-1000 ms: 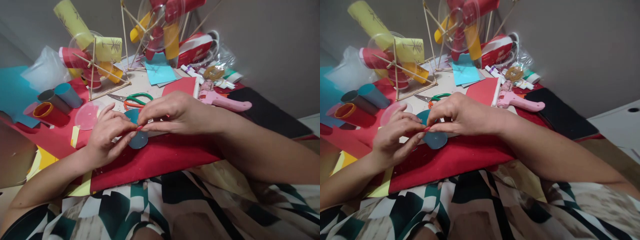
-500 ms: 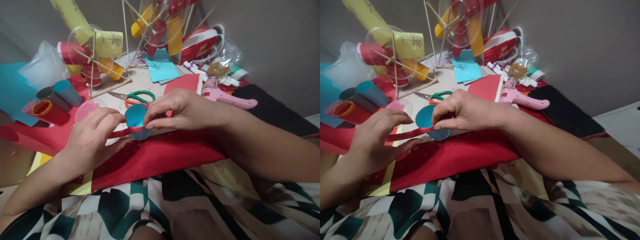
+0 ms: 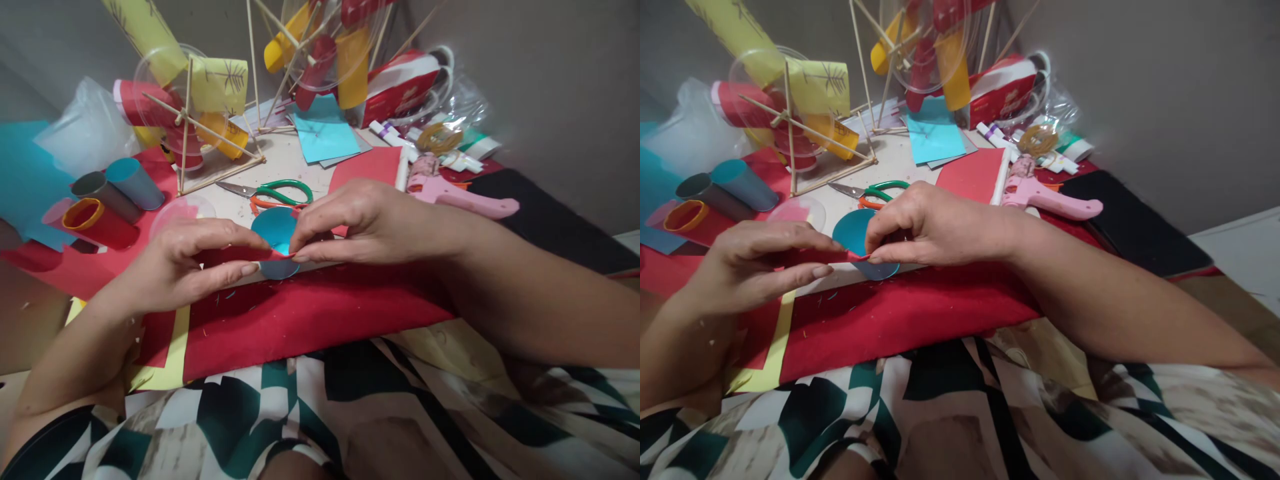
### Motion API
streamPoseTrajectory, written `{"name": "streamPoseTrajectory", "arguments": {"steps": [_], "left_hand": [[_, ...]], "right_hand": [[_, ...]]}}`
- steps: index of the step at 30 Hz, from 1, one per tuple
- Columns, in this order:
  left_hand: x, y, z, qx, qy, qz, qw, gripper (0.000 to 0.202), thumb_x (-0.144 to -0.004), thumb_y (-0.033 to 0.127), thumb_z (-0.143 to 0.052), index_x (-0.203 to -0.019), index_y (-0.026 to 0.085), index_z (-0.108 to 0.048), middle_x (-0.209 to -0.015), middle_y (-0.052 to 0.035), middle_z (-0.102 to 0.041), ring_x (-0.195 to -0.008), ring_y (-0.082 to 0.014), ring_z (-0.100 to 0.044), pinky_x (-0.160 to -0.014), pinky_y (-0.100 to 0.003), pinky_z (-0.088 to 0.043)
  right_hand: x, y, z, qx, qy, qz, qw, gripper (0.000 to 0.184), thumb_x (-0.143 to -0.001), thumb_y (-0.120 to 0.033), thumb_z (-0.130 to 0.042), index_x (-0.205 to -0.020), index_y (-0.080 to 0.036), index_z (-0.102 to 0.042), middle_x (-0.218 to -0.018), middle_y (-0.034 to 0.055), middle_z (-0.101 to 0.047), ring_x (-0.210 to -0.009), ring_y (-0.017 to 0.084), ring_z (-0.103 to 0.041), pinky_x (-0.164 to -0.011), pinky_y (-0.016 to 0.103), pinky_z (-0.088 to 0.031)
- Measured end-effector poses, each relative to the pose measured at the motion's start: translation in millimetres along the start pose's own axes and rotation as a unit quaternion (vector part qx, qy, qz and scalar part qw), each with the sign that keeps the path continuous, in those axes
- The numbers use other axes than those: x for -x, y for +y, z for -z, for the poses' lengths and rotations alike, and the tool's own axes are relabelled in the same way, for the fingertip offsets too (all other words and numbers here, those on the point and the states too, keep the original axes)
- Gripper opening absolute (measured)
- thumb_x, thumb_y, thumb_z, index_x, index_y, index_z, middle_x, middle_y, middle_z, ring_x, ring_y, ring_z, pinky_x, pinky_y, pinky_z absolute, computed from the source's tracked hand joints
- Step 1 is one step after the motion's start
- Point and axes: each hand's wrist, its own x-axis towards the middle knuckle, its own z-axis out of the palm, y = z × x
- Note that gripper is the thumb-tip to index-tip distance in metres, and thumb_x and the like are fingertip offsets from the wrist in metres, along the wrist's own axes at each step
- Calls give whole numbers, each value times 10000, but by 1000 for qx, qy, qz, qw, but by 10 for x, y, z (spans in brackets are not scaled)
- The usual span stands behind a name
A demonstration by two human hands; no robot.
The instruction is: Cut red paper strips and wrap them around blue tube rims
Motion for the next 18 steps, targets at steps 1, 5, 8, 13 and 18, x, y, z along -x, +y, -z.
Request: {"name": "streamPoseTrajectory", "arguments": {"steps": [1, 5, 8, 13, 18], "left_hand": [[-23, -25, -2, 11, 0, -12, 1000, 225, -904, 205, -697, -1109, 275, -756, -928, -6, -785, -786, -136, -726, -692, -214, -564], [-81, -125, -28, 17, 17, -46, 999, 230, -905, 215, -701, -1112, 283, -776, -897, -24, -749, -819, -144, -699, -702, -230, -558], [-86, -176, -54, 13, 31, -69, 997, 226, -903, 224, -710, -1117, 258, -777, -858, -30, -704, -796, -130, -669, -661, -208, -539], [-68, -197, -91, -10, 53, -129, 990, 202, -880, 185, -739, -1080, 163, -766, -847, -40, -645, -776, -105, -638, -631, -170, -507], [-59, -167, -102, -62, 43, -147, 986, 177, -889, 221, -734, -1050, 147, -744, -828, -33, -613, -705, -96, -611, -593, -180, -490]], "right_hand": [[0, -1, -3, 3, 1, 2, 1000, 136, -958, -197, -637, -935, -113, -741, -808, 31, -734, -710, 78, -637, -678, 193, -460], [10, 7, -26, 22, 8, 0, 1000, 129, -960, -201, -636, -930, -119, -731, -794, 26, -728, -698, 74, -632, -669, 188, -463], [22, 25, -55, 23, 29, 10, 999, 140, -961, -216, -642, -1037, -126, -718, -844, 27, -746, -709, 73, -651, -647, 178, -473], [14, 28, -92, 33, 35, 59, 997, 153, -980, -202, -621, -1045, -108, -724, -875, 49, -758, -763, 74, -674, -690, 177, -495], [8, 5, -91, 58, 30, 78, 995, 147, -993, -188, -595, -980, -118, -724, -842, 42, -736, -757, 78, -657, -702, 189, -482]]}}
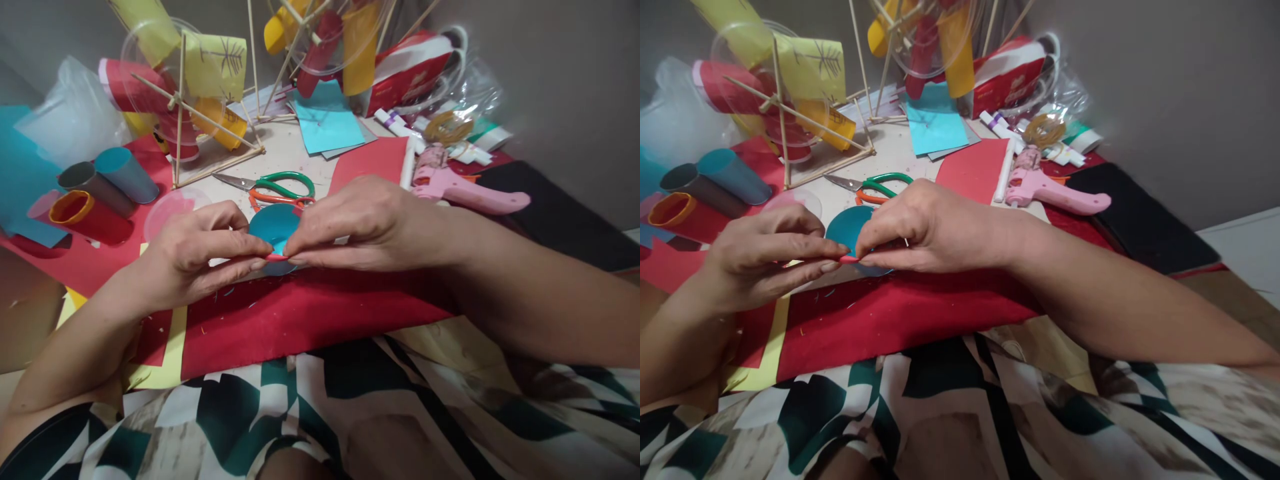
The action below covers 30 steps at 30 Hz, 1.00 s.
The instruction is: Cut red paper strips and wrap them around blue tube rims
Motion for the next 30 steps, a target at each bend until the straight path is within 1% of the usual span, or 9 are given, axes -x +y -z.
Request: {"name": "streamPoseTrajectory", "arguments": {"steps": [4, 8, 12, 16, 19, 21, 23, 27, 30], "left_hand": [[-2, 22, -5, -54, -11, -3, 998, 117, -924, 260, -689, -1011, 190, -724, -895, -55, -620, -734, -119, -622, -577, -206, -491], [8, 51, -26, -79, -35, 2, 996, 79, -962, 248, -614, -982, 190, -664, -1109, -115, -644, -788, -141, -643, -584, -240, -493], [14, 112, -68, -28, -78, 17, 996, 80, -986, 178, -542, -1013, 164, -616, -915, -73, -696, -773, -152, -672, -635, -247, -511], [11, 168, -143, -14, -19, 38, 999, 187, -942, 238, -669, -1103, 154, -623, -868, -42, -739, -711, -118, -685, -608, -199, -498], [0, 178, -210, -2, 24, 27, 999, 151, -912, 215, -709, -1035, 156, -644, -813, -33, -732, -659, -107, -665, -578, -190, -484], [-8, 175, -244, 18, 27, 26, 999, 58, -918, 152, -679, -968, 157, -651, -784, -40, -722, -658, -114, -656, -587, -198, -492], [-12, 168, -266, 34, 24, 30, 999, 59, -924, 111, -648, -960, 157, -654, -793, -51, -727, -687, -123, -663, -612, -205, -510], [-5, 158, -299, 29, 39, 23, 999, 63, -935, 121, -624, -960, 166, -660, -786, -49, -725, -687, -124, -669, -612, -201, -521], [8, 176, -330, 23, 52, 28, 998, 45, -927, 127, -638, -949, 146, -672, -772, -54, -716, -661, -116, -661, -593, -195, -513]], "right_hand": [[6, -4, 13, 33, -18, -4, 999, 192, -1015, -210, -555, -935, -122, -706, -831, 45, -715, -730, 88, -629, -685, 209, -459], [4, -4, 26, 63, -39, -8, 997, 230, -1034, -231, -513, -929, -127, -690, -822, 47, -695, -735, 106, -615, -691, 228, -449], [-1, -13, 47, 65, -48, -11, 997, 224, -1038, -228, -499, -948, -124, -676, -846, 53, -680, -776, 116, -612, -722, 231, -453], [-7, -26, 76, 31, -60, -12, 998, 205, -1036, -220, -511, -935, -127, -664, -808, 31, -650, -764, 102, -593, -720, 212, -443], [-9, -23, 97, 17, -72, -21, 997, 216, -1038, -223, -510, -916, -131, -663, -795, 22, -642, -737, 89, -578, -703, 201, -431], [-5, -16, 107, 11, -72, -26, 997, 212, -1036, -229, -520, -924, -132, -671, -800, 21, -650, -732, 84, -578, -697, 197, -428], [6, -14, 110, 3, -62, -33, 998, 205, -1028, -239, -539, -927, -131, -681, -795, 19, -662, -723, 80, -585, -688, 195, -429], [28, -55, 83, -2, -35, -60, 998, 205, -1003, -299, -589, -984, -130, -704, -842, 31, -713, -721, 90, -623, -678, 208, -453], [24, -103, 45, 27, -29, -61, 997, 226, -1015, -307, -562, -1019, -142, -715, -921, 57, -738, -817, 126, -668, -752, 249, -487]]}}
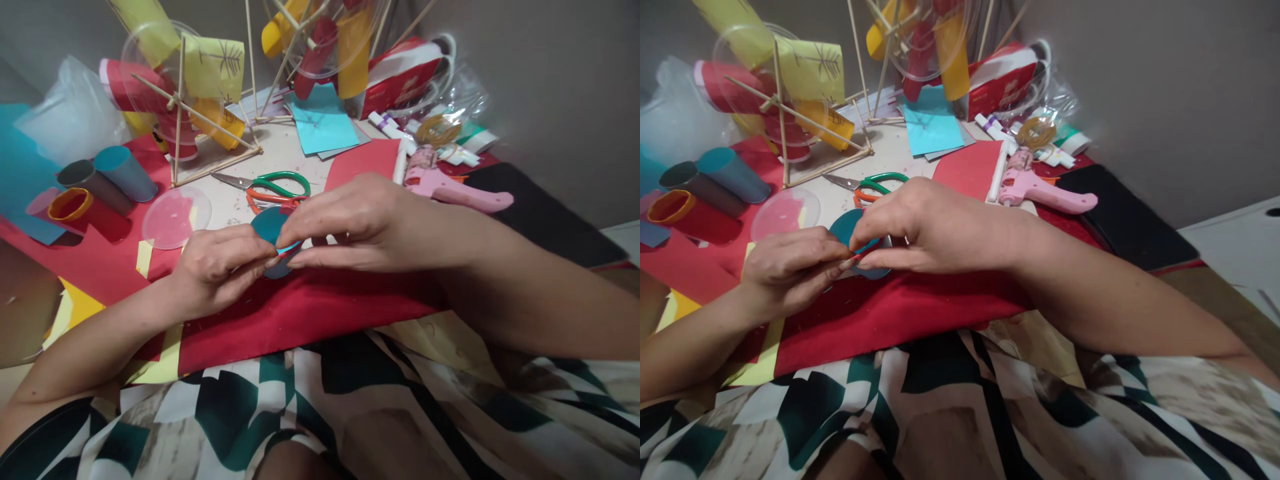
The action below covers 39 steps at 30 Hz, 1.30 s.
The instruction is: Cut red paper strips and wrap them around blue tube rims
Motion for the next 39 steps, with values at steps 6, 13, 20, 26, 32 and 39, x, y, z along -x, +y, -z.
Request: {"name": "streamPoseTrajectory", "arguments": {"steps": [6, 13, 20, 26, 32, 39], "left_hand": [[27, 37, 12, -1, 18, 28, 999, 133, -896, 149, -706, -1027, 149, -683, -892, -50, -763, -766, -111, -717, -681, -175, -560], [26, -19, 140, 23, -2, 52, 998, 131, -906, 200, -705, -1029, 181, -663, -882, -31, -748, -723, -107, -706, -604, -176, -561], [38, 11, 100, 23, 22, 62, 998, 95, -894, 187, -712, -965, 185, -649, -843, -14, -717, -685, -93, -670, -587, -174, -536], [9, -50, 139, 27, 8, 20, 999, 150, -869, 142, -731, -994, 190, -662, -969, -56, -722, -938, -160, -706, -757, -238, -584], [-62, -6, 260, -46, -30, 24, 998, 155, -888, 252, -734, -1014, 192, -665, -914, -48, -711, -843, -151, -686, -627, -207, -560], [-41, 5, 345, -86, -62, 7, 994, 139, -918, 188, -686, -1051, 208, -651, -1111, -70, -730, -928, -151, -703, -803, -257, -579]], "right_hand": [[-16, -8, 31, 3, -45, 13, 999, 236, -1038, -223, -493, -946, -133, -691, -869, 49, -706, -806, 113, -646, -754, 236, -463], [-11, 64, 164, -71, -72, -17, 995, 155, -995, -193, -566, -919, -116, -678, -766, 10, -672, -670, 72, -570, -647, 196, -418], [-11, -9, 96, -87, -30, -49, 995, 146, -954, -238, -648, -1000, -122, -724, -873, 37, -732, -703, 77, -605, -651, 200, -439], [0, 20, 71, -65, -39, -38, 996, 182, -988, -212, -595, -902, -112, -719, -794, 19, -706, -673, 64, -580, -641, 185, -431], [-5, 31, 73, -46, -33, -27, 998, 167, -988, -202, -590, -885, -121, -695, -765, 10, -683, -665, 66, -577, -643, 188, -423], [-9, 38, 71, -75, -36, -10, 996, 79, -971, -176, -599, -1004, -131, -654, -839, 13, -691, -709, 79, -605, -657, 196, -431]]}}
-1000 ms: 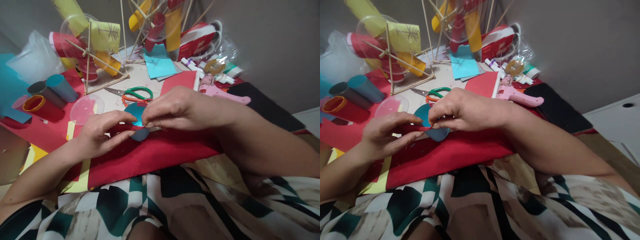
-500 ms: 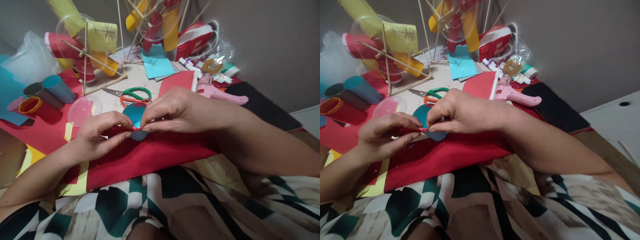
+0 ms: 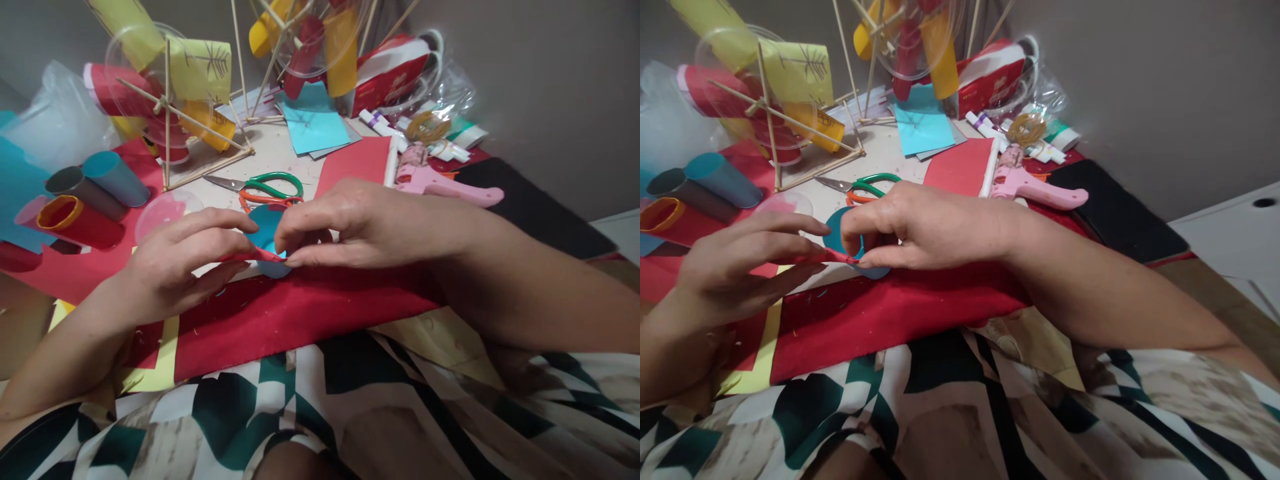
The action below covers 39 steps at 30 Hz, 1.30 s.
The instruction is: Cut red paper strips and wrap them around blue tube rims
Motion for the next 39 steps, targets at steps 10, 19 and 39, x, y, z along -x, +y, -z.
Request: {"name": "streamPoseTrajectory", "arguments": {"steps": [10, 19, 39], "left_hand": [[29, -13, -78, 161, 12, 37, 986, 240, -878, 134, -718, -1087, 220, -637, -940, -30, -736, -796, -126, -712, -684, -202, -568], [58, 85, -186, 167, 96, 91, 977, 225, -882, 137, -718, -1057, 278, -739, -941, 3, -786, -767, -138, -735, -698, -237, -632], [30, 111, -196, -3, 81, 37, 996, 216, -872, 226, -748, -1082, 262, -713, -1031, -25, -745, -888, -159, -720, -743, -275, -618]], "right_hand": [[2, 29, 46, -22, -9, 7, 1000, 93, -989, -208, -591, -1021, -130, -630, -912, 24, -694, -771, 75, -625, -671, 181, -450], [26, 28, 70, 26, -4, -8, 1000, 222, -1011, -315, -568, -968, -130, -684, -789, -15, -671, -683, 51, -581, -648, 177, -453], [33, 23, 72, 34, 9, -16, 999, 144, -978, -280, -610, -966, -150, -673, -851, -1, -687, -710, 66, -588, -642, 182, -443]]}}
